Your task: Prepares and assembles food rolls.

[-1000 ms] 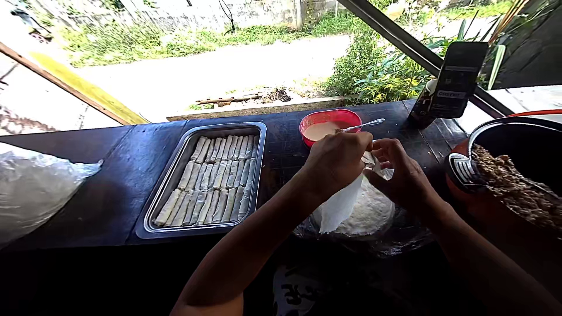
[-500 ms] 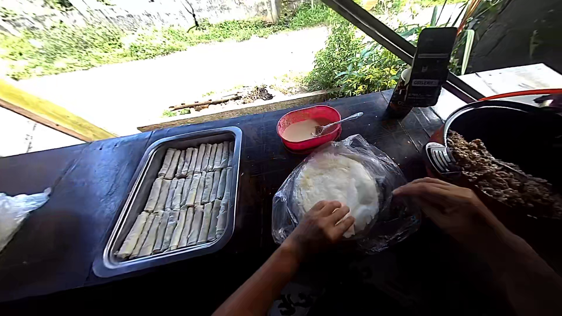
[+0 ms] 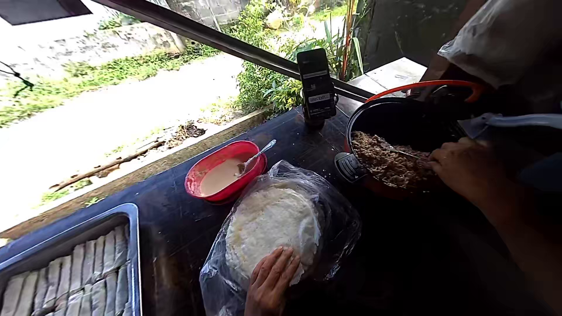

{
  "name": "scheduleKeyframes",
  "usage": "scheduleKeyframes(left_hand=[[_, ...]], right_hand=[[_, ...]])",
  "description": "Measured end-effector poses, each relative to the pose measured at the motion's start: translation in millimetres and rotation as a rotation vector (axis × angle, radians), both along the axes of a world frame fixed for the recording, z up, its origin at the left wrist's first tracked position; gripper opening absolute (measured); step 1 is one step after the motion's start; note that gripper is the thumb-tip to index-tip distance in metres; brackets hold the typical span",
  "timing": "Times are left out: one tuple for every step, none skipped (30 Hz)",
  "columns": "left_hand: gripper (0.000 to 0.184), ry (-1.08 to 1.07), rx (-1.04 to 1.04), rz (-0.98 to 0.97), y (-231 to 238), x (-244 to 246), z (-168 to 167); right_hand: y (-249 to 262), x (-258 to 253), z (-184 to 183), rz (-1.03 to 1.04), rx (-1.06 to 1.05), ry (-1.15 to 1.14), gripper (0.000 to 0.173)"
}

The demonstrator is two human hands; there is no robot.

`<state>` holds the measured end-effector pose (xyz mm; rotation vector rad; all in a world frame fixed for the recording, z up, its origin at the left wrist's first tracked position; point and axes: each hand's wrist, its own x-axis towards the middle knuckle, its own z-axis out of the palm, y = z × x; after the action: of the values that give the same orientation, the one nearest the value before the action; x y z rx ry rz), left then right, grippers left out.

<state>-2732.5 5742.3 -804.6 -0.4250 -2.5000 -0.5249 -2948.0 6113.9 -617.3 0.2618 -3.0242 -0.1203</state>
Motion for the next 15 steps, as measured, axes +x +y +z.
scheduleKeyframes(left_hand=[[0.037, -0.006, 0.001, 0.003, 0, 1, 0], [0.037, -0.01, 0.001, 0.003, -1, 2, 0], [0.036, -0.013, -0.001, 0.001, -1, 2, 0], [0.036, -0.015, -0.003, -0.002, -1, 2, 1], [0.036, -0.019, -0.005, -0.003, -1, 2, 1], [0.036, -0.024, -0.007, -0.003, -1, 2, 2], [0.036, -0.028, -0.011, 0.0, -1, 2, 3], [0.036, -0.032, -0.013, 0.002, -1, 2, 3], [0.036, -0.036, -0.016, 0.002, -1, 3, 3], [0.036, -0.039, -0.019, 0.005, -1, 3, 4], [0.036, -0.039, -0.018, 0.008, -1, 3, 4], [0.035, -0.037, -0.015, 0.009, 0, 3, 4], [0.035, -0.037, -0.013, 0.01, 0, 3, 4], [0.035, -0.037, -0.012, 0.011, 0, 3, 4], [0.035, -0.039, -0.013, 0.013, 0, 3, 4]], right_hand=[[0, -2, 0, -0.003, 0.018, -0.014, 0.012], [0, -4, -1, 0.004, 0.027, -0.018, 0.012], [2, -6, -3, 0.027, 0.029, -0.008, 0.012], [5, -8, -5, 0.065, 0.011, 0.015, 0.01], [7, -9, -7, 0.111, -0.02, 0.052, 0.009], [9, -9, -8, 0.146, -0.06, 0.092, 0.008], [9, -9, -8, 0.169, -0.09, 0.132, 0.011], [8, -7, -7, 0.177, -0.116, 0.157, 0.012], [7, -4, -6, 0.178, -0.135, 0.182, 0.012], [5, -1, -6, 0.181, -0.151, 0.221, 0.011], [3, 2, -6, 0.193, -0.166, 0.27, 0.01], [1, 4, -7, 0.206, -0.183, 0.314, 0.008], [-2, 6, -7, 0.213, -0.202, 0.339, 0.005], [-4, 8, -9, 0.218, -0.223, 0.355, 0.002], [-5, 11, -11, 0.225, -0.242, 0.366, 0.007]])
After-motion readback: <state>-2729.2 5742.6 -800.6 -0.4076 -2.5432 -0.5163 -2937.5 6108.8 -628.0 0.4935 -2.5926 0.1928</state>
